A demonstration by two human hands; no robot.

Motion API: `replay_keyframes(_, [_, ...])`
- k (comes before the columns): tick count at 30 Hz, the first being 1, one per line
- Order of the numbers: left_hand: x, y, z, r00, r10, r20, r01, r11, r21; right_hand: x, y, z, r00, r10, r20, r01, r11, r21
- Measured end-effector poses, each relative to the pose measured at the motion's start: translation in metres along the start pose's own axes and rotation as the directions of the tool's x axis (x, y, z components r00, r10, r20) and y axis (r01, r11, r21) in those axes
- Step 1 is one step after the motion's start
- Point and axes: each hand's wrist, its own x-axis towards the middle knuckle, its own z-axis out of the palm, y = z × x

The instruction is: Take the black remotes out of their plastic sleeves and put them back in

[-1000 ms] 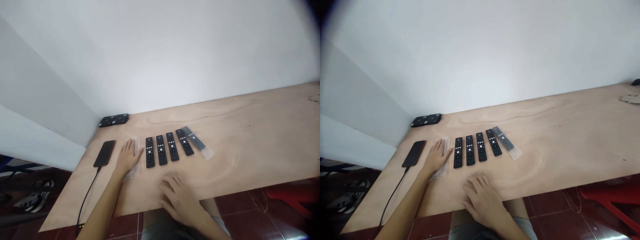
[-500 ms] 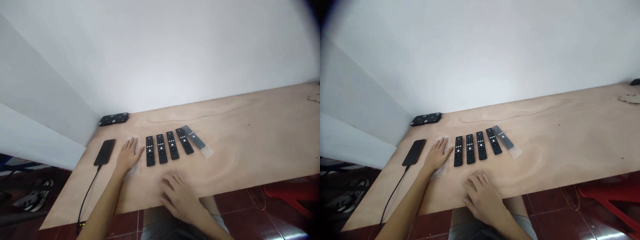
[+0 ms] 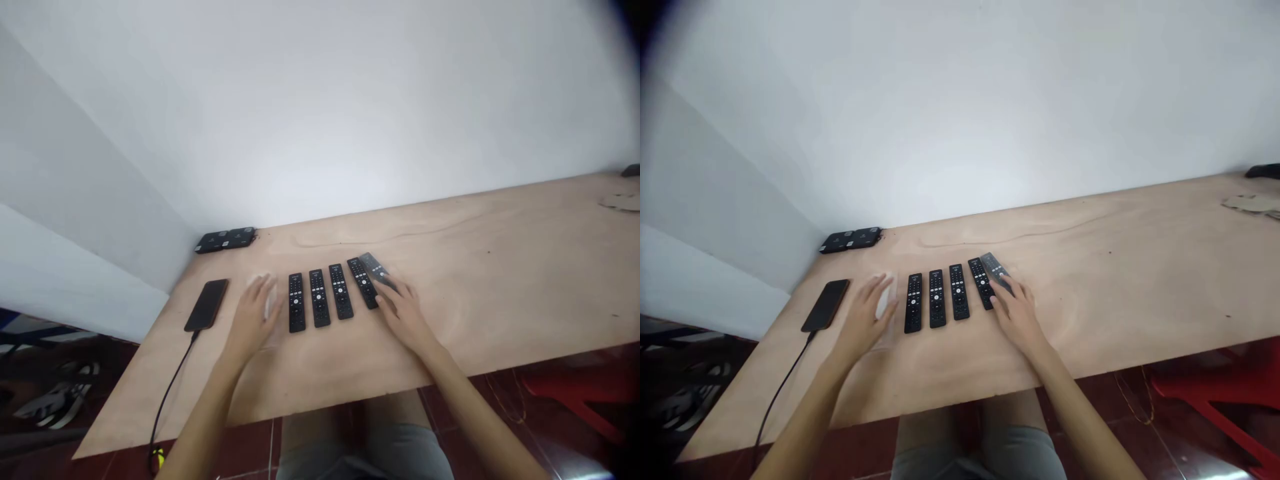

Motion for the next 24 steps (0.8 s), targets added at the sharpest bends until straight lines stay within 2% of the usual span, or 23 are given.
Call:
replay_keyframes(2, [-0.019, 0.045, 0.007, 0.996, 0.077, -0.046, -0.080, 0.994, -0.071, 0.003, 0.016, -0.002, 0.999, 0.005, 0.054, 0.002, 0.992, -0.129])
replay_keyframes(4, [-0.038, 0.084, 0.020, 0.992, 0.125, -0.012, -0.126, 0.985, -0.117, -0.001, 0.026, -0.003, 0.997, 0.016, 0.082, 0.000, 0.981, -0.196])
replay_keyframes(7, [-0.058, 0.119, 0.041, 0.989, 0.137, 0.047, -0.127, 0.977, -0.169, -0.012, 0.030, -0.006, 0.995, 0.020, 0.098, 0.004, 0.972, -0.234])
replay_keyframes(9, [-0.063, 0.126, 0.049, 0.991, 0.120, 0.054, -0.107, 0.974, -0.200, -0.021, 0.029, -0.009, 0.995, 0.023, 0.095, 0.003, 0.964, -0.267])
replay_keyframes(12, [-0.062, 0.126, 0.052, 0.999, 0.051, 0.015, -0.047, 0.979, -0.197, -0.032, 0.023, -0.013, 0.996, 0.012, 0.085, 0.013, 0.959, -0.284])
replay_keyframes(18, [-0.058, 0.125, 0.053, 0.999, -0.039, 0.010, 0.039, 0.999, -0.012, -0.039, 0.009, -0.014, 0.992, -0.020, 0.122, 0.052, 0.964, -0.259])
replay_keyframes(24, [-0.053, 0.125, 0.058, 0.991, -0.104, 0.079, 0.102, 0.994, 0.035, -0.037, 0.002, -0.012, 0.950, -0.179, 0.256, 0.239, 0.944, -0.226])
